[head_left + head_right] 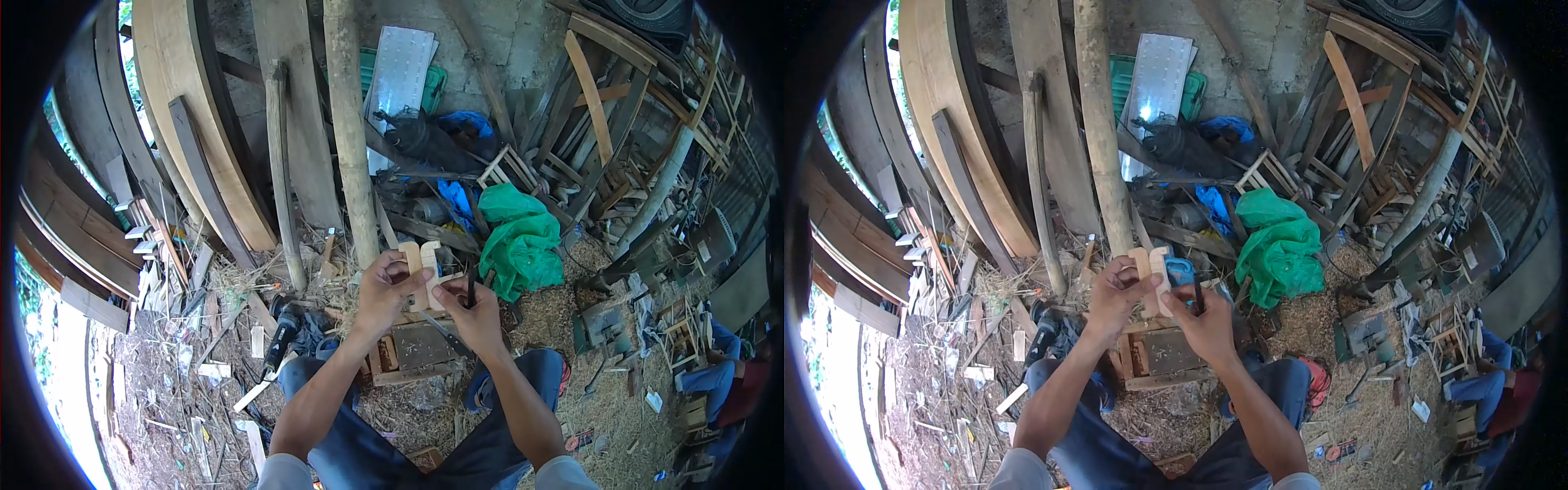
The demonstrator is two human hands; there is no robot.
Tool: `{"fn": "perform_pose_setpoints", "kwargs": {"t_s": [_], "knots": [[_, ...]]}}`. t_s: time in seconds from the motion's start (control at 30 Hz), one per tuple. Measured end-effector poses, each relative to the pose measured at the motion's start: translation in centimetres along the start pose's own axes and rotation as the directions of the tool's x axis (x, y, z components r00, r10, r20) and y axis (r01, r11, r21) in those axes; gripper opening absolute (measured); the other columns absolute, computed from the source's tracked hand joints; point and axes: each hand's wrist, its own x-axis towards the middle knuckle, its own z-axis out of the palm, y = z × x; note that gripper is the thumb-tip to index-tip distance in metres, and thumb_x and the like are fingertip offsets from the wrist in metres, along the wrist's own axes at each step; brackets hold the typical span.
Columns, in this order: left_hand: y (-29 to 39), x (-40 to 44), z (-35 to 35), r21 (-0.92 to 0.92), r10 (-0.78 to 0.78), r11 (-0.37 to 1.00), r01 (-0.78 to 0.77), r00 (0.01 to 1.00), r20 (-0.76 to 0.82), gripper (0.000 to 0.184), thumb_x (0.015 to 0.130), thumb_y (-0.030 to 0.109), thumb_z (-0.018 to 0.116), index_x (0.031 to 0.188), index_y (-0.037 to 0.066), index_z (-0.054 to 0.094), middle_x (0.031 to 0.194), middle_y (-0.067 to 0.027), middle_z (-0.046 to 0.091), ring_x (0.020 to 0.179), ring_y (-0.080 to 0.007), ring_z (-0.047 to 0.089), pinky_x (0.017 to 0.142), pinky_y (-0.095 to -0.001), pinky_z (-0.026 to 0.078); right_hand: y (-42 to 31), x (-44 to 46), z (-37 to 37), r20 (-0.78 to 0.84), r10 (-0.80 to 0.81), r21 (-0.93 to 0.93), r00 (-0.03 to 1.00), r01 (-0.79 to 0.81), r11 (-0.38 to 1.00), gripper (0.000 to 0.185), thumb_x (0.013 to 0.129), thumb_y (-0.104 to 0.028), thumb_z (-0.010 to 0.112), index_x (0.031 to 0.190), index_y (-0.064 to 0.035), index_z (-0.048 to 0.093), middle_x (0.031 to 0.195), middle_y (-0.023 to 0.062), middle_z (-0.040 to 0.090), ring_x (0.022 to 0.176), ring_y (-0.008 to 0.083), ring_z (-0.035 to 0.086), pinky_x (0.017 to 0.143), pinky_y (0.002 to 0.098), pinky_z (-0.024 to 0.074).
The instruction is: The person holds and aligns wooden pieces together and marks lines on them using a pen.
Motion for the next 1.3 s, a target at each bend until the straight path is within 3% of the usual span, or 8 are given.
{"fn": "perform_pose_setpoints", "kwargs": {"t_s": [0.2,0.4,0.63,0.73,0.93,1.07,1.17,1.3], "knots": [[1.5,-0.5,0.0,0.238,-0.083,0.971,0.033,0.976,0.201,0.049,0.078,0.0,0.072,0.116,-0.001,0.042,0.085,-0.0097,0.068,0.074,-0.0103,0.062,0.067,-0.0231,0.048,-1.1,1.4,-2.7,-0.05,-0.105,0.198,0.993,0.113,0.974,0.025,0.087,-0.022,0.065,0.096,0.0012,0.065,0.079,0.0007,0.063,0.072,0.0063,0.054,0.067,0.0234,0.044],[0.7,-1.5,0.4,0.487,-0.248,0.872,0.052,0.904,0.349,0.067,0.076,0.008,0.075,0.122,0.002,0.027,0.083,-0.0127,0.066,0.075,-0.0137,0.061,0.069,-0.0269,0.049,-0.4,0.6,-4.4,0.24,0.041,-0.038,0.97,-0.032,0.999,0.03,0.083,-0.024,0.07,0.095,0.0027,0.067,0.081,0.0016,0.065,0.077,0.0065,0.055,0.069,0.0239,0.0442],[-2.5,-1.2,-1.8,0.379,-0.272,0.92,0.094,0.851,0.449,0.045,0.08,0.012,0.072,0.116,-0.003,0.048,0.085,-0.0095,0.065,0.076,-0.0134,0.061,0.068,-0.0246,0.048,4.0,0.4,-3.3,0.161,0.036,0.042,0.986,-0.043,0.998,0.028,0.082,-0.024,0.068,0.091,0.0019,0.068,0.075,0.0054,0.067,0.071,0.0095,0.058,0.065,0.0295,0.0459],[-4.8,-1.7,-4.6,0.366,-0.444,0.876,0.313,0.82,0.361,0.038,0.082,0.012,0.07,0.112,-0.005,0.053,0.089,-0.0101,0.065,0.08,-0.0143,0.062,0.069,-0.0256,0.049,8.7,0.6,-1.5,0.224,0.113,0.136,0.968,-0.146,0.98,0.029,0.082,-0.025,0.068,0.088,0.0031,0.067,0.072,0.0056,0.066,0.069,0.0096,0.058,0.062,0.032,0.0451],[-10.1,-4.2,-8.4,0.255,-0.544,0.808,0.531,0.839,-0.022,0.027,0.084,0.009,0.064,0.108,-0.003,0.057,0.093,-0.0113,0.067,0.082,-0.0166,0.063,0.075,-0.0275,0.048,15.0,-1.0,0.8,0.134,-0.003,-0.304,0.991,0.044,0.952,0.027,0.082,-0.03,0.069,0.092,-0.0048,0.07,0.067,0.0101,0.063,0.06,0.0172,0.059,0.057,0.0341,0.0435],[-20.0,-4.0,-9.9,0.065,-0.607,0.772,0.632,0.765,-0.216,0.035,0.08,0.021,0.068,0.105,0.0,0.059,0.092,-0.0088,0.068,0.073,-0.0173,0.061,0.068,-0.0277,0.047,20.0,-2.8,1.1,-0.035,0.335,-0.237,0.942,-0.333,0.912,0.03,0.08,-0.032,0.07,0.088,-0.0032,0.069,0.067,0.0131,0.064,0.063,0.0245,0.062,0.059,0.0379,0.0451],[-23.2,-5.2,-6.5,0.396,-0.438,0.654,0.644,0.749,-0.497,0.017,0.079,0.011,0.068,0.092,0.001,0.066,0.082,-0.0098,0.066,0.069,-0.0179,0.061,0.062,-0.0291,0.049,20.5,-3.8,0.6,-0.105,0.427,-0.167,0.898,-0.439,0.883,0.033,0.078,-0.034,0.072,0.081,-0.001,0.068,0.065,0.0132,0.063,0.065,0.0276,0.063,0.061,0.0393,0.046],[-26.3,-6.7,-6.4,0.613,-0.27,0.633,0.473,0.877,-0.398,0.011,0.078,0.009,0.067,0.084,-0.001,0.066,0.083,-0.011,0.068,0.076,-0.0182,0.066,0.066,-0.0269,0.051,22.0,-4.3,1.9,-0.058,0.271,-0.272,0.961,-0.277,0.922,0.039,0.076,-0.039,0.073,0.08,-0.001,0.067,0.065,0.0131,0.063,0.065,0.0282,0.063,0.061,0.0393,0.0457]]}}
